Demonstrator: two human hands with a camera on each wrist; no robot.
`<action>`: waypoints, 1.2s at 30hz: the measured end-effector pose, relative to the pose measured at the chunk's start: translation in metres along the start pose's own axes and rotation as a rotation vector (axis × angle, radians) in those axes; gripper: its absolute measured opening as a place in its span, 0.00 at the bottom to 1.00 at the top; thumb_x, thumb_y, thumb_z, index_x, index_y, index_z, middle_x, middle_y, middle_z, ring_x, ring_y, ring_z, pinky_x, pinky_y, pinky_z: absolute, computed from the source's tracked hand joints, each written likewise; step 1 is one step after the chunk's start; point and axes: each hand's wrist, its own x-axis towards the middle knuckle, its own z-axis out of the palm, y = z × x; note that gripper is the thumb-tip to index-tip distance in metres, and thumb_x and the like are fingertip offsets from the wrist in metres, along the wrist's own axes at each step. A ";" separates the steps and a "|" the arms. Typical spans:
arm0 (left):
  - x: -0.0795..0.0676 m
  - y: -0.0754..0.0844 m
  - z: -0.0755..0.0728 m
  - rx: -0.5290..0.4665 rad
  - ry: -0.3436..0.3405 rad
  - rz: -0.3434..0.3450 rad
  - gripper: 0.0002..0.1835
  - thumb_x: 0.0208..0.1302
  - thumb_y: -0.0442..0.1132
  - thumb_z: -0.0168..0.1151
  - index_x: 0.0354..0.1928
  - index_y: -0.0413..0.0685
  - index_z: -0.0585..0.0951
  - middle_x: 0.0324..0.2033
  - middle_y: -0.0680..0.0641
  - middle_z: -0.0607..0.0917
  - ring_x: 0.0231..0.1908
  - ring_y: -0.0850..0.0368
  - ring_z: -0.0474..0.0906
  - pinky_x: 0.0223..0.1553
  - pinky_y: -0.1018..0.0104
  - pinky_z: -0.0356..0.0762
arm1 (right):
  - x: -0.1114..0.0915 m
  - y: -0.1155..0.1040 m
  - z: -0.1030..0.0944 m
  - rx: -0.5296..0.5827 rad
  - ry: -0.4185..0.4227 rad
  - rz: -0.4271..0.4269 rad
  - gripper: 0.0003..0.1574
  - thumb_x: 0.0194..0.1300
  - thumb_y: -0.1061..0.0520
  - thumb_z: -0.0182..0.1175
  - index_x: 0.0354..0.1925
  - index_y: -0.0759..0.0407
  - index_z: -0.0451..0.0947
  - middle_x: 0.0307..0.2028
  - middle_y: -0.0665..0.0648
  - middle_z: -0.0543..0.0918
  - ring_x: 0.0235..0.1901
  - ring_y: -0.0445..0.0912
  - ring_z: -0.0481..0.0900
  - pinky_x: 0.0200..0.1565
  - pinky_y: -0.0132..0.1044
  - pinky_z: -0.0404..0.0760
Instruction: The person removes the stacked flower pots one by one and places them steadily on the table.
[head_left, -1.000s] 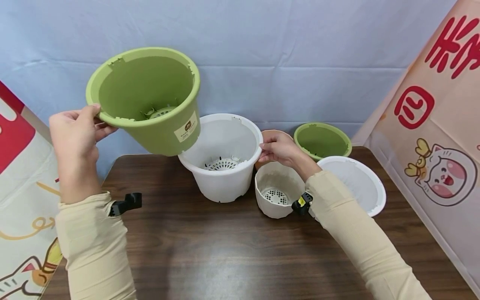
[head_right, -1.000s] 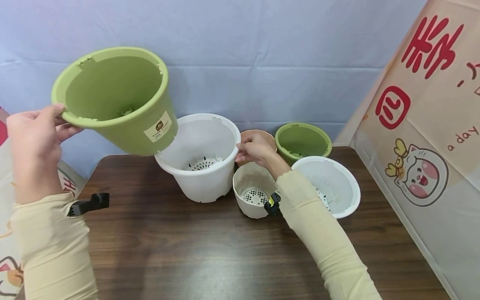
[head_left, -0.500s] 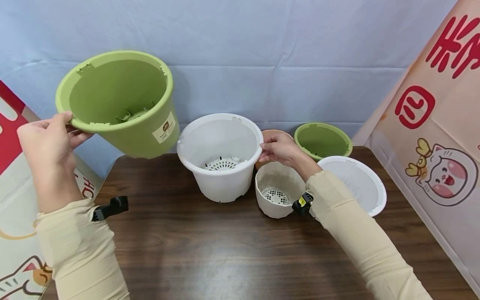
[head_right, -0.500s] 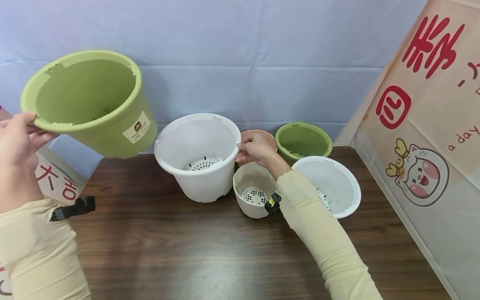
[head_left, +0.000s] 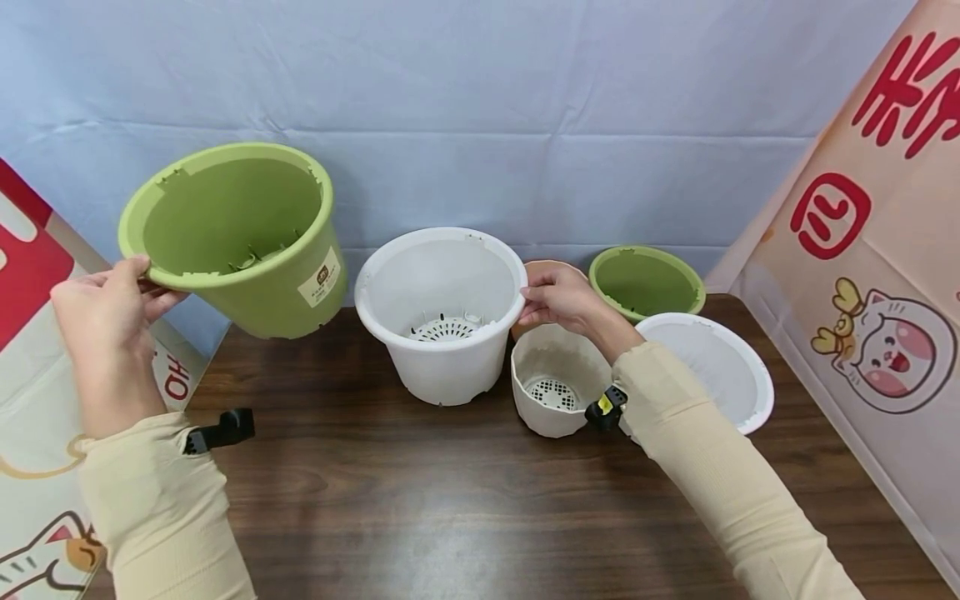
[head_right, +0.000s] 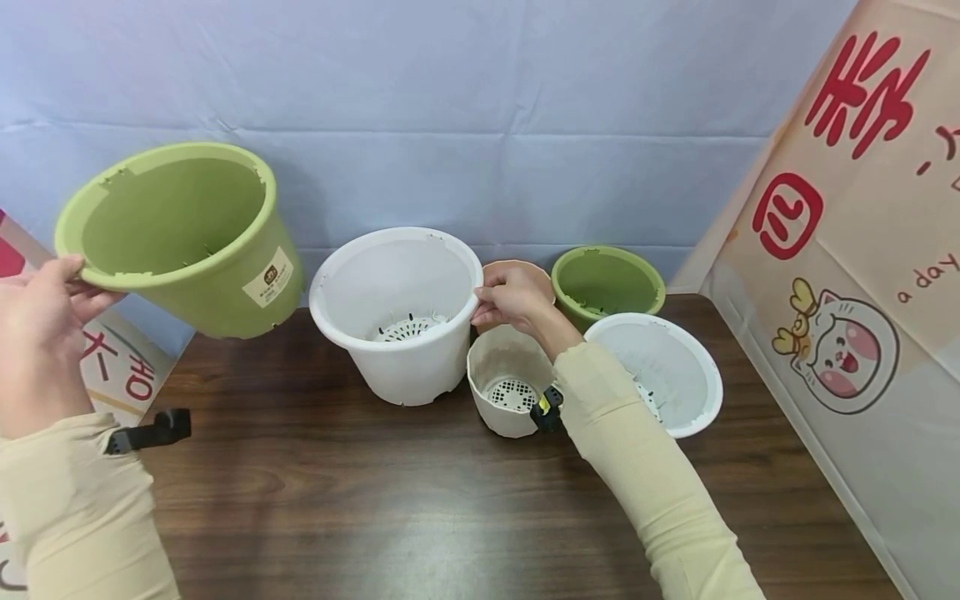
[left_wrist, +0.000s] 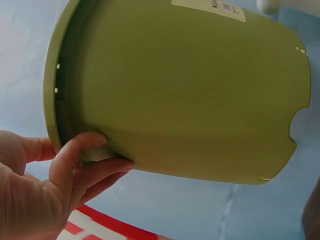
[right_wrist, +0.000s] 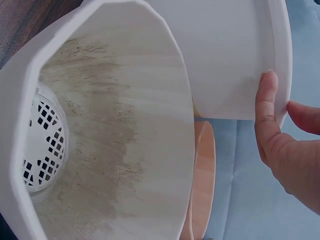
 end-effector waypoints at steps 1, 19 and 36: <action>0.002 -0.002 -0.002 0.004 0.003 -0.013 0.03 0.59 0.28 0.56 0.29 0.35 0.77 0.18 0.46 0.81 0.17 0.54 0.81 0.19 0.65 0.79 | 0.000 0.000 0.000 -0.001 -0.001 0.000 0.16 0.67 0.69 0.46 0.50 0.81 0.64 0.21 0.60 0.76 0.19 0.46 0.79 0.32 0.38 0.82; 0.024 -0.052 -0.028 0.046 -0.017 -0.110 0.05 0.62 0.26 0.50 0.28 0.32 0.70 0.14 0.44 0.77 0.14 0.55 0.79 0.18 0.66 0.78 | -0.002 -0.002 0.002 -0.025 0.008 0.014 0.16 0.68 0.68 0.46 0.50 0.80 0.63 0.21 0.60 0.76 0.19 0.45 0.79 0.29 0.35 0.81; 0.035 -0.083 -0.040 0.053 0.019 -0.186 0.02 0.63 0.27 0.50 0.34 0.33 0.68 0.16 0.46 0.77 0.14 0.56 0.78 0.18 0.66 0.78 | -0.001 -0.002 0.002 0.013 0.011 0.025 0.16 0.68 0.68 0.45 0.51 0.81 0.61 0.20 0.61 0.76 0.18 0.45 0.78 0.27 0.34 0.81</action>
